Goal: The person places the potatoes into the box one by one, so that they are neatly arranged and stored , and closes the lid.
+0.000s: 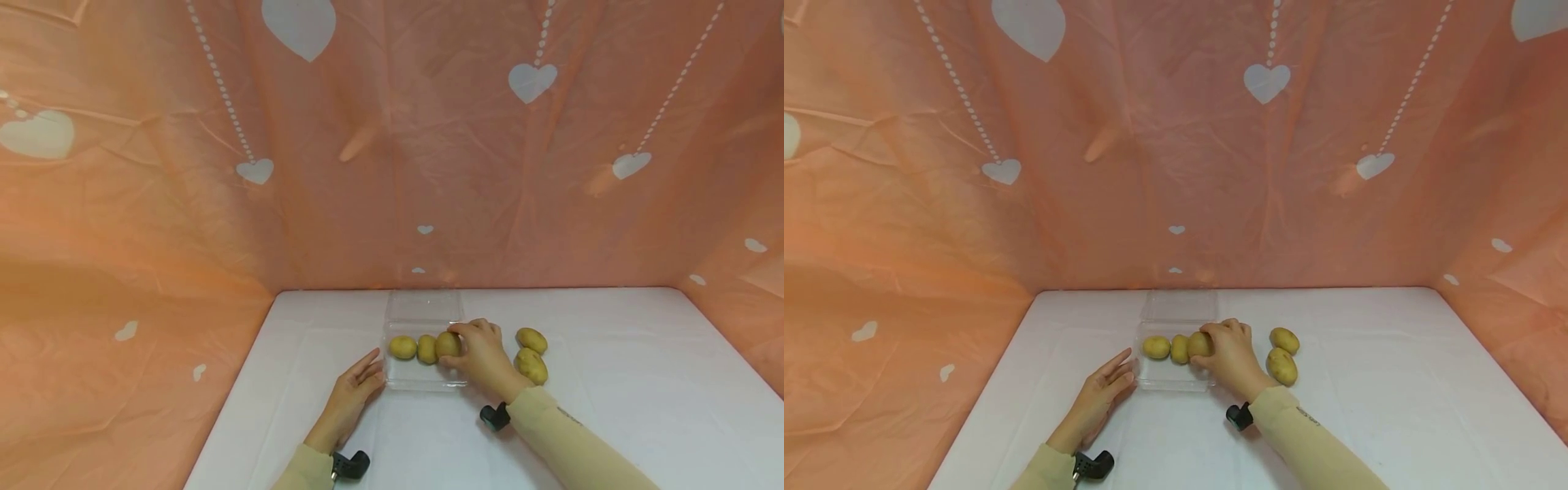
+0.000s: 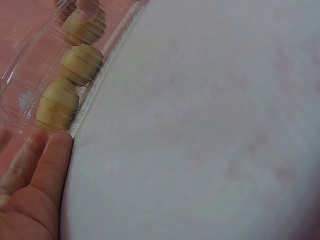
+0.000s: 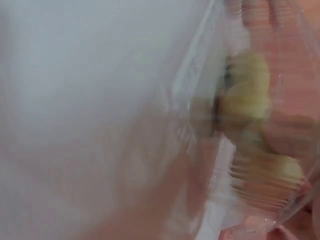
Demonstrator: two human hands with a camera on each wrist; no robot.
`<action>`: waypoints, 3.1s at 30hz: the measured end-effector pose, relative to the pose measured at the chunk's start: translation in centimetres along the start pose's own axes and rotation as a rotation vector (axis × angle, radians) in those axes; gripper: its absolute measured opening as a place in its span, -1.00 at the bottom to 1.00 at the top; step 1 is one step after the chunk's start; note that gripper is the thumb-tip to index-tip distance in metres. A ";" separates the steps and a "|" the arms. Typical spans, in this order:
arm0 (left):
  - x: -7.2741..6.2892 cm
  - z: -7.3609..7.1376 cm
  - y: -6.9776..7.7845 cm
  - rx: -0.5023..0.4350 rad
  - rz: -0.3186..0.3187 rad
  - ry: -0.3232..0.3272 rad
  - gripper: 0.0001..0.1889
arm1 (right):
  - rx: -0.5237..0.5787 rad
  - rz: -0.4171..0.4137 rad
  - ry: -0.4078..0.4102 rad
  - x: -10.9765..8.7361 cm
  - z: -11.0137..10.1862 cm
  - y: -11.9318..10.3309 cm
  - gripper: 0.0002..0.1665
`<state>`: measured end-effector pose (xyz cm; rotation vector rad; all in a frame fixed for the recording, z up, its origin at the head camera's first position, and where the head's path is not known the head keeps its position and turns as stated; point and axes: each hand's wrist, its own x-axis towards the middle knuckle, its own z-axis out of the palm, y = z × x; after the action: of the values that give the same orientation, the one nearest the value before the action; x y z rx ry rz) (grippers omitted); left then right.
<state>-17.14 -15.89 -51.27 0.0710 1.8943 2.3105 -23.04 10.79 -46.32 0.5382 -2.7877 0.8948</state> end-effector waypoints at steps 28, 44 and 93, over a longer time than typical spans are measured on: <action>0.0 -0.1 -0.1 0.008 -0.004 -0.008 -0.35 | -0.066 0.008 -0.043 0.0 -0.6 -0.2 -0.39; 0.0 -0.1 0.0 0.004 0.005 -0.020 -0.36 | 0.169 0.121 0.088 -3.1 -4.4 3.9 -0.18; -0.1 -0.2 -0.1 -0.035 0.007 -0.037 -0.33 | 0.515 0.543 -0.059 -8.1 -5.4 10.8 -0.11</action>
<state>-17.06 -16.09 -51.37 0.1152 1.8381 2.3293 -19.47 24.49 -49.77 -0.1660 -2.7836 1.7503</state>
